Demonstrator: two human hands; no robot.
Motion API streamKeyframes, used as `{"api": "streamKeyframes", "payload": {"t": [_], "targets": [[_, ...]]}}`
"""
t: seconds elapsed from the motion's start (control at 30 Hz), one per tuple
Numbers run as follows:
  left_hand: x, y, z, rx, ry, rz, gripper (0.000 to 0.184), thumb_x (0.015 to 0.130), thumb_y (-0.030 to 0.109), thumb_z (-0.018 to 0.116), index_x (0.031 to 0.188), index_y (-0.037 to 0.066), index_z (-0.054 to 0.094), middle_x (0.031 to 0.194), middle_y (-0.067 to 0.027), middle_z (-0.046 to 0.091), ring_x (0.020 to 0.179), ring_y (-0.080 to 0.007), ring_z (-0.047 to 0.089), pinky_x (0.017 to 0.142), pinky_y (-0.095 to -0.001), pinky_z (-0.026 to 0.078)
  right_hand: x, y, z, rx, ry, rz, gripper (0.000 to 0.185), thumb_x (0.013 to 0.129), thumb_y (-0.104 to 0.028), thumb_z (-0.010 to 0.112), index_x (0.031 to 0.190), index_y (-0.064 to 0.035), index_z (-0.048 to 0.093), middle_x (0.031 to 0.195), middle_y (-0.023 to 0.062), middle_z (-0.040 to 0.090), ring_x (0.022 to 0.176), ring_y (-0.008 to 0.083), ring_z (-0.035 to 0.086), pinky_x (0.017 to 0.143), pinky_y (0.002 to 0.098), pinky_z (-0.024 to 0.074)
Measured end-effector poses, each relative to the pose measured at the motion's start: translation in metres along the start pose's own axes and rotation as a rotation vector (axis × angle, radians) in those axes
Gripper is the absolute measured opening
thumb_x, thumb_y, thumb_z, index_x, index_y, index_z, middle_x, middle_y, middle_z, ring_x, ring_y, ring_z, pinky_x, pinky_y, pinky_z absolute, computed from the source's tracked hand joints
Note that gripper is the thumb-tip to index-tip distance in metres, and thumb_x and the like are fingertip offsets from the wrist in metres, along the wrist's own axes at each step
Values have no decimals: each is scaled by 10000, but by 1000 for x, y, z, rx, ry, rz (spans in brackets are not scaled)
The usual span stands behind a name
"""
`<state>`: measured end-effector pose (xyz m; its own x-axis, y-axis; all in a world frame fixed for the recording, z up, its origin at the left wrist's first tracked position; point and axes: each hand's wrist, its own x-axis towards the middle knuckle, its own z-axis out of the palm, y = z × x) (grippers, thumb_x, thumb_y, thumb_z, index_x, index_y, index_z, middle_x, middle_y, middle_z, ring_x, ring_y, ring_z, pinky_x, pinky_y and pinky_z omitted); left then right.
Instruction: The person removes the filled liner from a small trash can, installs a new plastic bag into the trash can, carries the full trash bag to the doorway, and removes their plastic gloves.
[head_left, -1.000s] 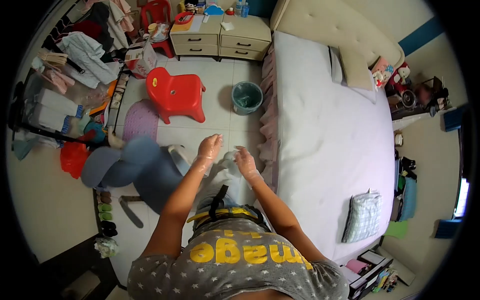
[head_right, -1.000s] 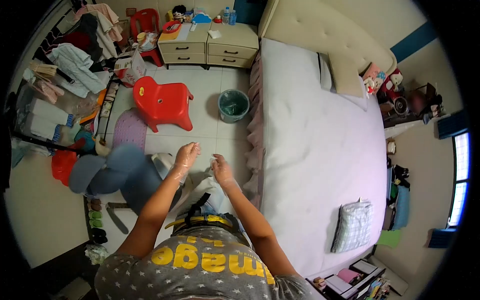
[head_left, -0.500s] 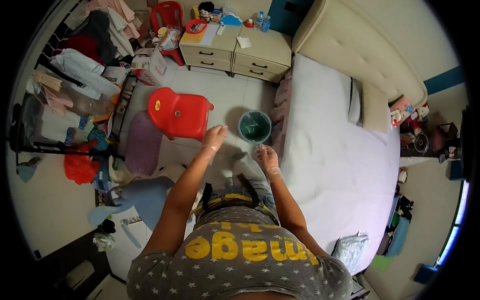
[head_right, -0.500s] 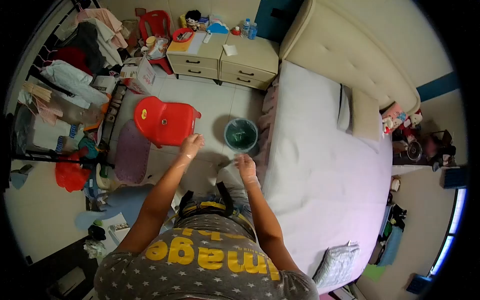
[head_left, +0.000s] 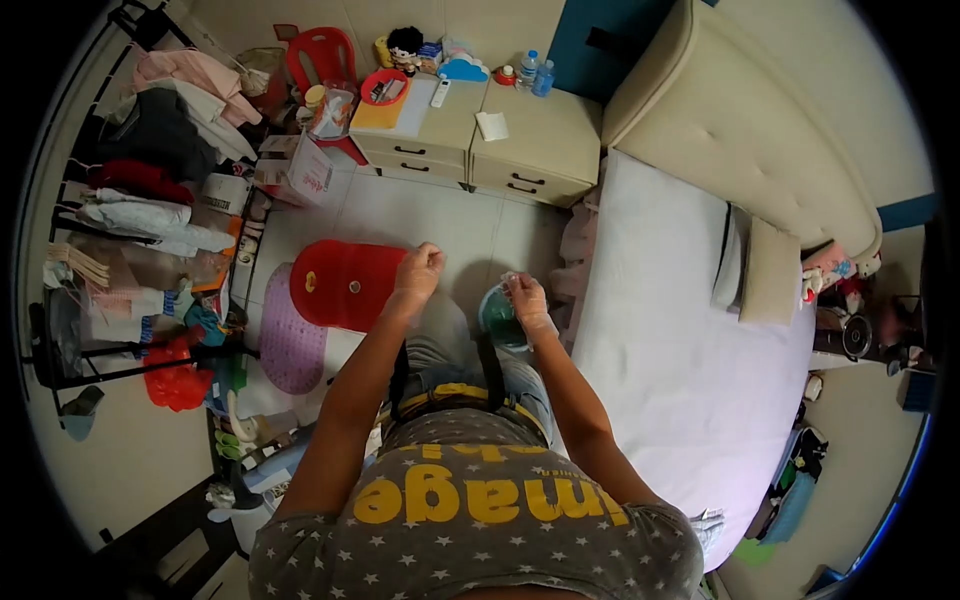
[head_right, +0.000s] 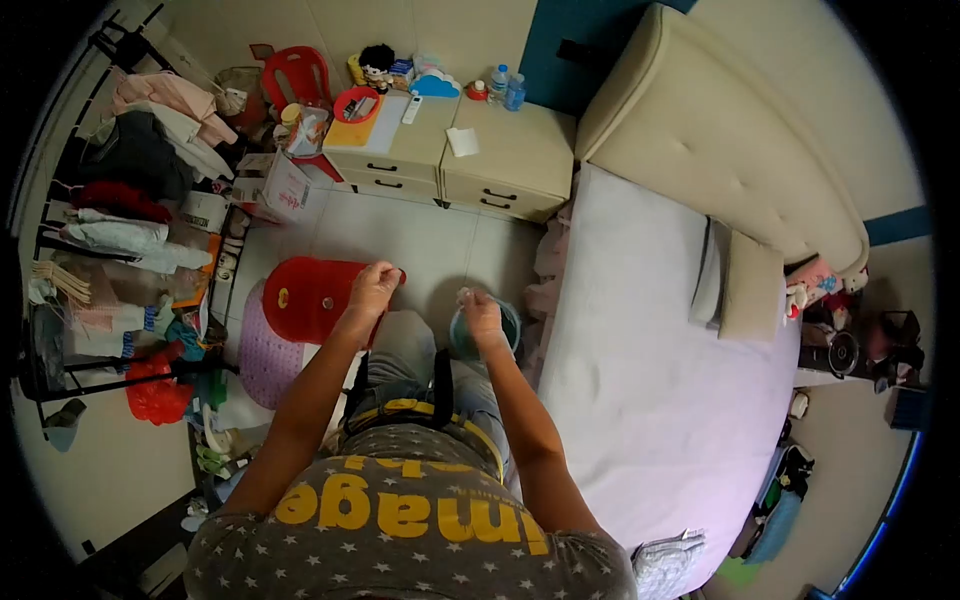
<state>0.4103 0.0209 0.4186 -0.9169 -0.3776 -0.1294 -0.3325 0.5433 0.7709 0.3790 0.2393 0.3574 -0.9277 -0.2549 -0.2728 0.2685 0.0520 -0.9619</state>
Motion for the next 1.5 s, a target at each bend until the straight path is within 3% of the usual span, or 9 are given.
{"api": "streamKeyframes", "payload": {"t": [0.2, 0.4, 0.53, 0.63, 0.7, 0.83, 1.1, 1.33, 1.5], "targets": [[103, -8, -7, 76, 29, 124, 249, 785, 179, 520, 1015, 84, 506, 962, -138, 566, 885, -310, 534, 761, -385, 427, 96, -18, 29, -489, 122, -3, 195, 816, -141, 503, 943, -1, 553, 776, 110, 601, 729, 188, 584, 665, 282, 453], [262, -34, -15, 200, 22, 169, 397, 790, 178, 507, 1158, 49, 431, 1143, -154, 485, 1056, -323, 439, 896, -386, 355, 207, -49, 61, -438, 182, 46, 283, 794, -219, 536, 1014, -40, 538, 983, 169, 581, 912, 314, 555, 770, 359, 444], [396, -57, -22, 291, -33, 249, 444, 762, 157, 523, 1173, 20, 424, 1179, -189, 457, 1081, -349, 425, 915, -401, 346, 316, -38, 92, -553, 231, -69, 322, 766, -186, 549, 1039, -17, 526, 971, 169, 578, 916, 303, 549, 786, 357, 435], [483, -90, -25, 357, -51, 395, 449, 734, 129, 525, 1156, 2, 435, 1181, -187, 455, 1092, -334, 421, 935, -393, 331, 402, -21, 123, -814, 223, 77, 336, 742, -180, 564, 1035, -20, 527, 1017, 165, 556, 967, 304, 511, 834, 374, 408], [528, -104, -22, 389, -94, 419, 446, 713, 121, 527, 1135, 2, 447, 1172, -185, 458, 1087, -328, 425, 937, -392, 329, 459, 1, 135, -1009, 157, -86, 355, 727, -186, 573, 1054, -61, 517, 1052, 150, 532, 976, 299, 493, 855, 360, 397], [581, -135, 5, 394, -160, 433, 416, 690, 96, 530, 1088, -6, 466, 1143, -184, 470, 1068, -331, 434, 930, -392, 335, 546, 43, 147, -1403, -42, -62, 316, 736, -138, 515, 1034, -36, 487, 1033, 139, 511, 980, 264, 491, 829, 348, 421], [597, -182, 54, 229, -189, 319, 385, 732, 32, 526, 1107, 8, 443, 1167, -171, 453, 1071, -327, 431, 909, -388, 366, 630, 134, 140, -1675, 169, 230, 242, 769, -132, 471, 998, -58, 500, 944, 67, 529, 891, 185, 518, 675, 298, 467], [576, -215, 81, -5, -239, 206, 358, 766, 39, 520, 1112, 6, 435, 1155, -141, 470, 1065, -301, 445, 909, -362, 364, 643, 133, 119, -1585, 221, 330, 149, 777, -121, 471, 917, -78, 499, 920, 74, 532, 863, 220, 546, 674, 310, 483], [584, -197, 108, -712, -348, -460, 333, 830, 176, 542, 1112, 32, 441, 1075, -77, 509, 993, -186, 490, 848, -332, 390, 640, 113, 148, -488, 306, 385, 360, 710, -110, 519, 1051, 0, 481, 856, 155, 606, 778, 223, 590, 677, 313, 462]]}}
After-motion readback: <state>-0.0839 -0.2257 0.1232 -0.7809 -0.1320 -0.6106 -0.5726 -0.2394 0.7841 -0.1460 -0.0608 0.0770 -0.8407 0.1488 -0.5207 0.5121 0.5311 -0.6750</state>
